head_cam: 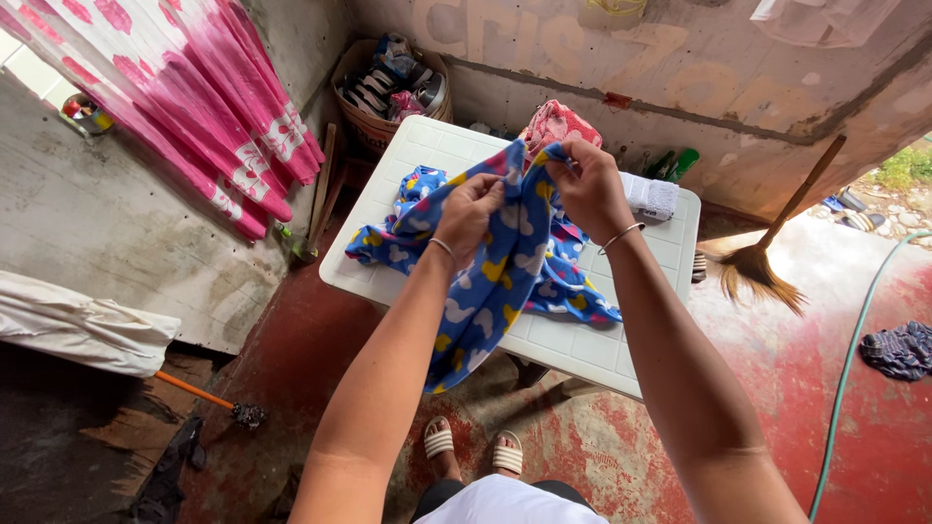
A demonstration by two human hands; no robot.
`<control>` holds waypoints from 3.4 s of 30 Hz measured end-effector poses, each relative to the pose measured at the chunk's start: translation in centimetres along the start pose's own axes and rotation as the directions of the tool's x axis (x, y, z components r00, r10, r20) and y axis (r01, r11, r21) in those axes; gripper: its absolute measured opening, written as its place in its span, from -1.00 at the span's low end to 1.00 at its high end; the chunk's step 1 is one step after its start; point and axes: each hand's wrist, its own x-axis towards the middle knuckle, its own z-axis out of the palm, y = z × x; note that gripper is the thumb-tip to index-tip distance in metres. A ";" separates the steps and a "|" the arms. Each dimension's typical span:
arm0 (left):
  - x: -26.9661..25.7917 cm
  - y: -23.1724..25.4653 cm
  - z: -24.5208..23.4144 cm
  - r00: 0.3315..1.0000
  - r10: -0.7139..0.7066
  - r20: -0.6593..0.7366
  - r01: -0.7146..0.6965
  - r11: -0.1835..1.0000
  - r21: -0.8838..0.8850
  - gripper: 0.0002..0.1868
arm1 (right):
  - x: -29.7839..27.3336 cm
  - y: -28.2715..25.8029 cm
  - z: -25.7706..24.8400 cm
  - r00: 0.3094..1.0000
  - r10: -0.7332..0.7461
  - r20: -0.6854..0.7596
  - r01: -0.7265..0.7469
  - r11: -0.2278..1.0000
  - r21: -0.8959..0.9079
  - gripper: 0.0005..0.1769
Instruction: The person folds a blue patterned blanket on a white plastic table, smoothing it flat and folding it repeatedly into a compact rectangle, then sets it aside. They then unfold and refold a pink towel, an orange striped towel, and several white towels one at a time, stacking the folded pieces on the table.
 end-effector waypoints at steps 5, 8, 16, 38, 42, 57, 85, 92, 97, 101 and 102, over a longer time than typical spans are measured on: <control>0.0 -0.5 1.9 0.997 0.056 -0.051 -0.046 0.981 0.188 -0.65 | 0.7 -1.5 0.8 0.999 -0.039 0.032 0.043 0.993 -0.111 -0.80; -0.6 -0.3 1.8 0.987 0.151 -0.061 -0.113 0.905 0.409 -0.63 | 1.2 -1.7 1.7 0.988 -0.047 0.147 0.048 0.999 -0.003 -0.76; -1.0 0.5 -1.4 0.988 0.079 -0.130 -0.064 0.991 0.121 -0.80 | -0.2 -1.4 2.6 0.983 0.133 -0.125 -0.082 0.935 0.344 -0.77; -1.3 2.6 -6.4 0.994 -0.006 -0.112 0.007 1.000 0.012 -0.78 | -2.7 0.9 8.3 0.892 0.284 -0.351 -0.251 0.958 0.137 -0.76; -0.7 2.2 -6.7 0.987 0.044 -0.154 -0.031 0.996 0.089 -0.80 | -2.3 -0.2 8.7 0.912 0.120 -0.393 -0.153 0.987 -0.053 -0.80; -0.2 4.0 -4.7 0.991 0.022 -0.132 0.022 0.947 0.321 -0.48 | -2.8 -1.6 12.4 0.993 0.013 -0.115 0.007 0.985 0.172 -0.55; 5.3 18.7 -15.2 0.785 0.317 -0.532 -0.405 0.912 -0.055 -0.54 | -4.2 6.5 0.0 0.846 0.217 -0.486 -0.288 0.955 -0.075 -0.77; 3.4 14.5 -21.5 0.692 0.250 -0.677 -0.123 0.965 0.230 -0.56 | 0.4 -3.1 -1.6 0.879 0.016 -0.477 -0.040 0.998 -0.039 -0.83; 3.1 12.1 -21.8 0.618 0.443 -0.649 0.124 0.761 0.637 -0.53 | 2.6 -6.1 3.2 0.892 0.183 -0.413 -0.120 0.978 0.173 -0.78; 1.2 10.4 -15.8 0.785 0.612 0.092 -0.381 0.361 0.851 -0.14 | 3.3 -7.3 8.4 0.922 0.251 -0.296 -0.188 0.956 0.224 -0.82; 0.5 9.9 -14.0 0.781 0.581 0.227 -0.485 0.337 0.807 -0.02 | 3.4 -7.5 9.6 0.925 0.266 -0.271 -0.215 0.955 0.204 -0.83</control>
